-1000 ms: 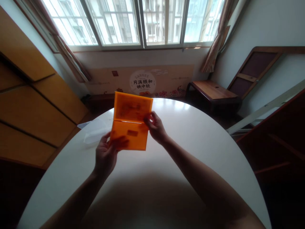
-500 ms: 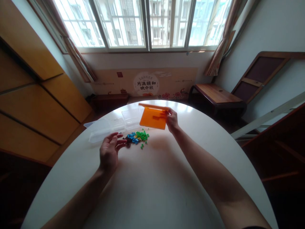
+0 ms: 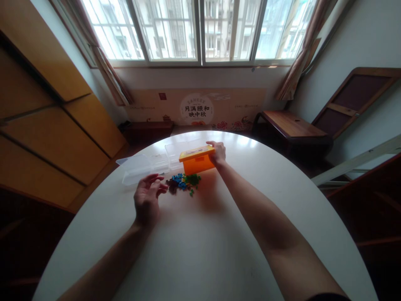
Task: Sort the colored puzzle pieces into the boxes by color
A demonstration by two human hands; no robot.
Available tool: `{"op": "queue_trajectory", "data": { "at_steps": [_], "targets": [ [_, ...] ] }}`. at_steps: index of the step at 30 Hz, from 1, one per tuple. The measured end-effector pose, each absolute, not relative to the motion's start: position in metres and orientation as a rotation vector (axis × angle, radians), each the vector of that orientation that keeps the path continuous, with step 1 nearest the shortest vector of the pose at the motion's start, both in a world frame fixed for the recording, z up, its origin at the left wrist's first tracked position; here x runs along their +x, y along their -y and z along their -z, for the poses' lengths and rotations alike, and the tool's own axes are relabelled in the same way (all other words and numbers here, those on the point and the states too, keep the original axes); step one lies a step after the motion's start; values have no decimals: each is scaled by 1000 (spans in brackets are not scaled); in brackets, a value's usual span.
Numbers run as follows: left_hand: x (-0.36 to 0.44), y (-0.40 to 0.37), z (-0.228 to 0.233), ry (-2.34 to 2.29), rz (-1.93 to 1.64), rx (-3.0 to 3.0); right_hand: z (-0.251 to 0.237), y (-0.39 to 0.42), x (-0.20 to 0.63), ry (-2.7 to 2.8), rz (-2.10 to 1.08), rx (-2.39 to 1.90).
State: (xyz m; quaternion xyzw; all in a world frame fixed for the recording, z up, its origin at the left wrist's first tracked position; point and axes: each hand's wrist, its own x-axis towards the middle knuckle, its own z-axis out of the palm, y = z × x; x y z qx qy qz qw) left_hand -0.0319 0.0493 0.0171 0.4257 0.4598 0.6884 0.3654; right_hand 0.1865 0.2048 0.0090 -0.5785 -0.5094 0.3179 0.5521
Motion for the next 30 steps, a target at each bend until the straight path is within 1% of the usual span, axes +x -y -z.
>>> {"op": "queue_trajectory", "data": {
  "at_steps": [2,8,14,19,22,25,27,30],
  "targets": [
    [-32,-50,-16,-1189,-1766,1111,-5,-205,188,1167,-742,-1440],
    [-31,-51,-12,-1195,-1739,1132,9,-206,185,1010,-880,-1485],
    [-32,-49,-11,-1214,-1734,1161,7,-199,180,794,-1044,-1411],
    [-31,-46,-12,-1246,-1715,1197,-1,-171,187,746,-1076,-1311],
    [-30,-43,-12,-1263,-1709,1233,2,-141,196,967,-957,-1303],
    [-31,-41,-11,-1309,-1744,1277,8,-109,202,1506,-640,-1294],
    [-33,-40,-11,-1384,-1802,1285,11,-93,203,1822,-490,-1243],
    [-37,-39,-10,-1503,-1890,1245,10,-83,196,2001,-360,-1288]
  ]
}}
